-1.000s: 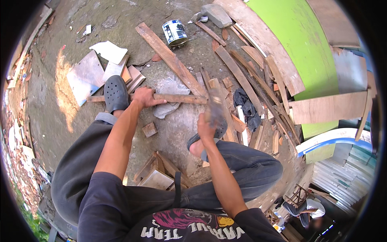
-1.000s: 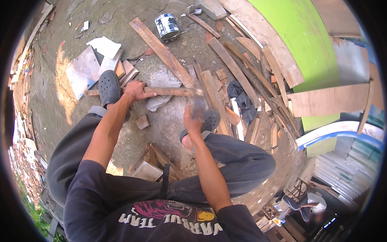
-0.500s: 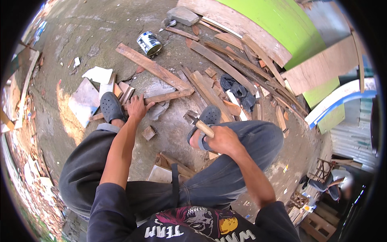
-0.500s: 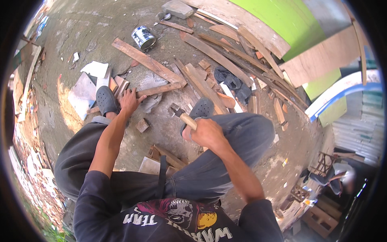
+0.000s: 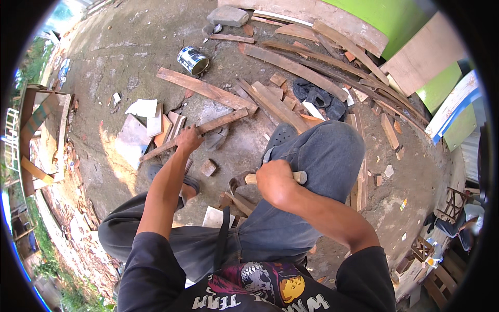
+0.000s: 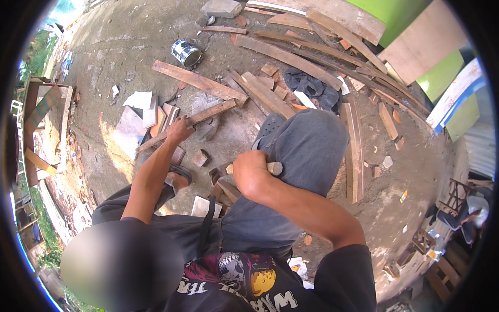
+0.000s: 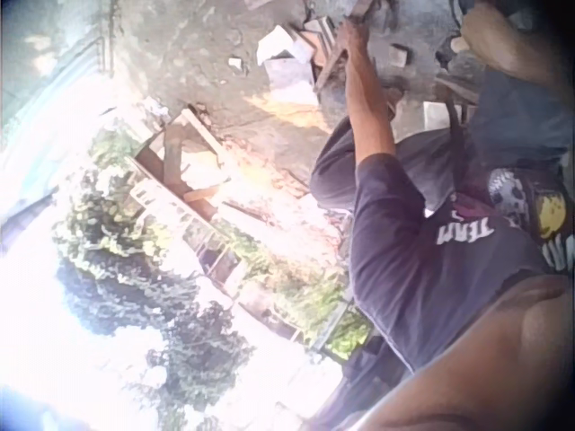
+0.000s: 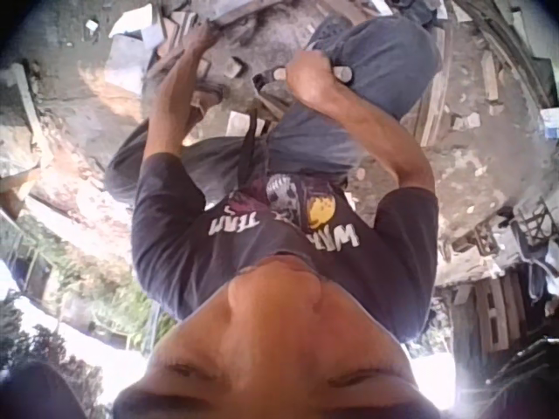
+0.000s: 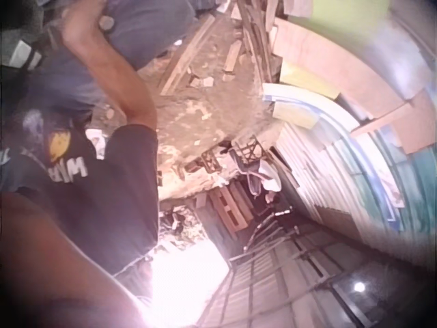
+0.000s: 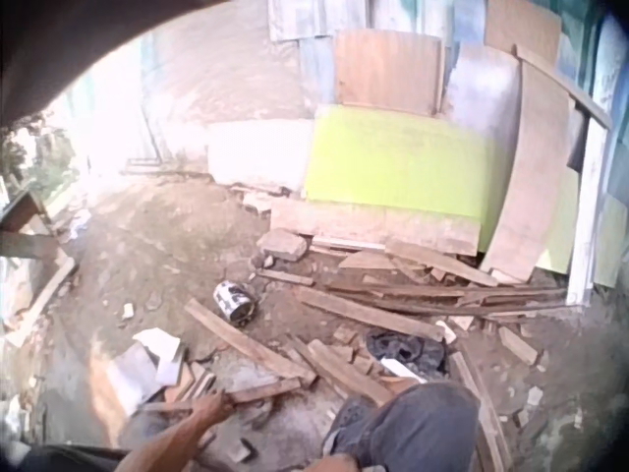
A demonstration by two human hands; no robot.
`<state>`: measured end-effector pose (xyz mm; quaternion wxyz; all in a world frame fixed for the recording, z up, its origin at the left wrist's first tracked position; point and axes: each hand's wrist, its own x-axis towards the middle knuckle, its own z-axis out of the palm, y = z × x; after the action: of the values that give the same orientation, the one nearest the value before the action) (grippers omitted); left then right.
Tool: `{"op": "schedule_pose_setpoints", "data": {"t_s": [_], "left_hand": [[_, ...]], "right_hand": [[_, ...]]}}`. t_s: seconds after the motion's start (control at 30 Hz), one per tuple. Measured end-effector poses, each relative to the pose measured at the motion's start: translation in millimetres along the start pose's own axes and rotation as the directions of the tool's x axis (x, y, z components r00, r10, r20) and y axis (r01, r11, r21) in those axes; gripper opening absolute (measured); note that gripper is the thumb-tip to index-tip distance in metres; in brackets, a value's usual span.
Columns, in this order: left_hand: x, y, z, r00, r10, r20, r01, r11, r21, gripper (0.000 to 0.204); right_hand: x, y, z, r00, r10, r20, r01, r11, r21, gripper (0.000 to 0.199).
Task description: The person sits on the ground and uses a hammer to repeatedly strike a piece of wood, breaking it into smaller pieces. The person picks up the wood, positions it, and strikes it multiple times to split it.
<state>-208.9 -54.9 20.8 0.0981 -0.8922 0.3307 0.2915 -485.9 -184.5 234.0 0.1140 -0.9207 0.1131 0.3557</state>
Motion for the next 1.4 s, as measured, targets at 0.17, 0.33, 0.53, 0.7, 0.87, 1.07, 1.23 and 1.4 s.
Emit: {"op": "schedule_pose_setpoints", "data": {"t_s": [0.17,0.33,0.53,0.7,0.87,1.07,1.23,1.4], "left_hand": [[4,5,13,0.999,0.021,-0.047,-0.024,0.998,-0.058,0.059],[23,-27,23,0.959,0.215,-0.186,-0.227,0.973,-0.046,0.051],[25,-51,-12,0.866,0.421,-0.268,-0.486,0.835,-0.259,0.057],[19,-53,-52,0.852,0.285,-0.439,-0.484,0.748,-0.454,0.051],[19,-49,-81,0.89,0.208,-0.405,-0.427,0.689,-0.585,0.058],[14,-42,-99,0.883,0.198,-0.426,-0.455,0.59,-0.667,0.062],[2,-11,-126,0.905,0.305,-0.296,-0.417,0.508,-0.753,0.065],[-5,0,-136,0.811,0.573,0.119,-0.022,0.234,-0.972,0.039]], "right_hand": [[0,-10,0,0.995,-0.061,0.074,0.068,0.993,-0.101,0.013],[16,-18,-4,0.998,-0.045,0.041,0.05,0.993,-0.107,0.014],[28,-18,-13,1.0,0.013,0.026,-0.011,0.997,-0.079,0.014],[39,-19,-13,1.0,0.003,-0.002,-0.003,0.999,-0.049,0.014],[45,-19,-16,0.998,-0.013,0.064,0.011,1.0,0.021,0.018],[39,-18,-21,0.999,-0.031,-0.016,0.032,0.997,0.069,0.016],[30,-7,-27,0.993,-0.054,-0.102,0.064,0.992,0.104,0.016],[20,-5,-39,0.99,-0.042,-0.133,0.059,0.99,0.126,0.016]]}}
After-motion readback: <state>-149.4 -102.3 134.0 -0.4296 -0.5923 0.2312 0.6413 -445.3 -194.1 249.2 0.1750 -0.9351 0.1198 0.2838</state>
